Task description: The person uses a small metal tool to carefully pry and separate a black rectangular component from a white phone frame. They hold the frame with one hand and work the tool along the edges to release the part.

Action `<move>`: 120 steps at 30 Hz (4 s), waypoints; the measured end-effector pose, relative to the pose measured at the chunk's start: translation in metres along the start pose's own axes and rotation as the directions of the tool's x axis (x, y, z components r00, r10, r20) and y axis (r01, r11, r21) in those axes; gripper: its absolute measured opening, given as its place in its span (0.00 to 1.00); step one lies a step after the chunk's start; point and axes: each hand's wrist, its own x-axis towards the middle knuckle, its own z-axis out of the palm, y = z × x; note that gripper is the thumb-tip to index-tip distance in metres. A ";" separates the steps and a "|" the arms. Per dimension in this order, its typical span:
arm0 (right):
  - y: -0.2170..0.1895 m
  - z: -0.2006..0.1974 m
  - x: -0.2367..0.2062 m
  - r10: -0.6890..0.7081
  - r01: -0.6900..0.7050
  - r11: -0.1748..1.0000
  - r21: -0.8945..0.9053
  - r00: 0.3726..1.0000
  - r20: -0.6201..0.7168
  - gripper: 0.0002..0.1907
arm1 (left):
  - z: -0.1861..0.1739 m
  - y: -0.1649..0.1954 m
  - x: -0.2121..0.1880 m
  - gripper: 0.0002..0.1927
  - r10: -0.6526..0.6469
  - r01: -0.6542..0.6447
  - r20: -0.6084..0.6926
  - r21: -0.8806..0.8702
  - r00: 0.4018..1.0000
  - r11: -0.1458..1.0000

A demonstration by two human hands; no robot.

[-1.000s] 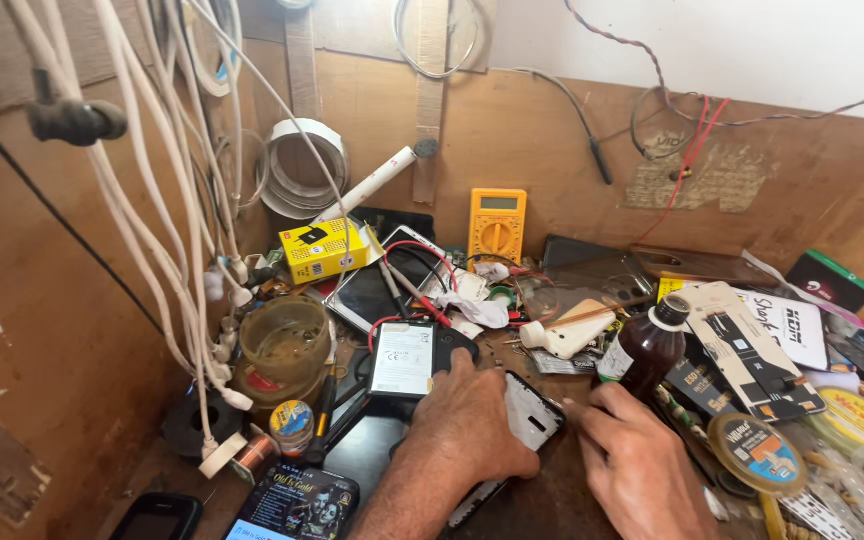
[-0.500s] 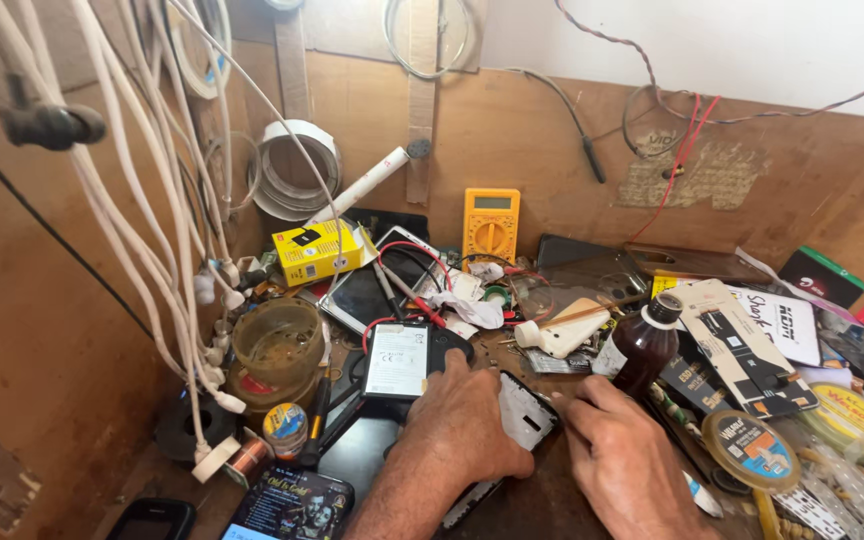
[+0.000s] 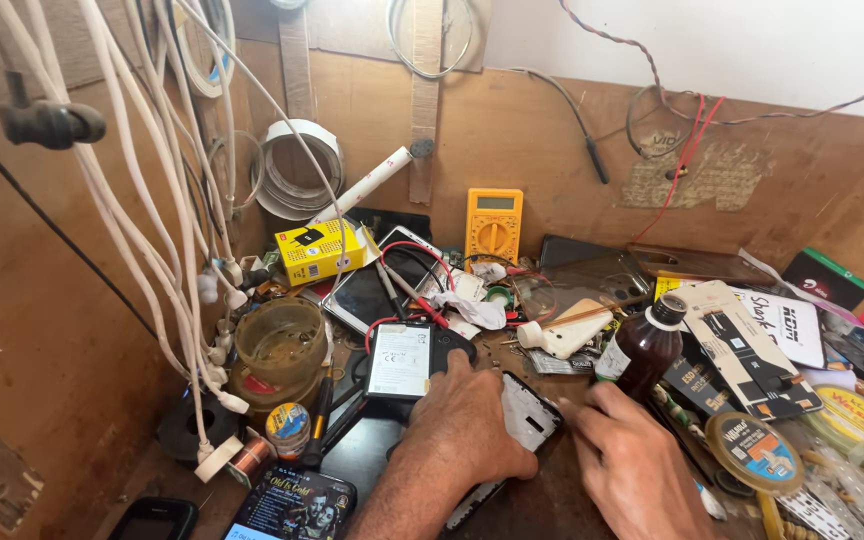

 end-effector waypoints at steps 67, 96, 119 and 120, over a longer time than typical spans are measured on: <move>-0.016 -0.009 0.014 0.031 -0.031 0.999 0.025 0.999 0.024 0.17 | 0.003 0.000 0.004 0.39 -0.012 0.012 0.003 0.040 1.000 0.999; -0.014 -0.010 0.015 0.142 -0.145 0.988 0.047 0.987 0.070 0.14 | 0.006 0.005 0.001 0.38 -0.081 0.080 -0.015 -0.027 0.997 0.996; -0.015 -0.003 0.023 0.111 -0.113 0.993 0.019 0.990 0.089 0.17 | 0.008 0.002 -0.006 0.40 -0.044 0.040 -0.093 -0.044 0.995 0.998; -0.015 -0.003 0.024 0.123 -0.125 0.992 0.008 0.987 0.104 0.17 | 0.008 0.002 -0.006 0.41 -0.044 0.040 -0.092 -0.047 0.995 0.998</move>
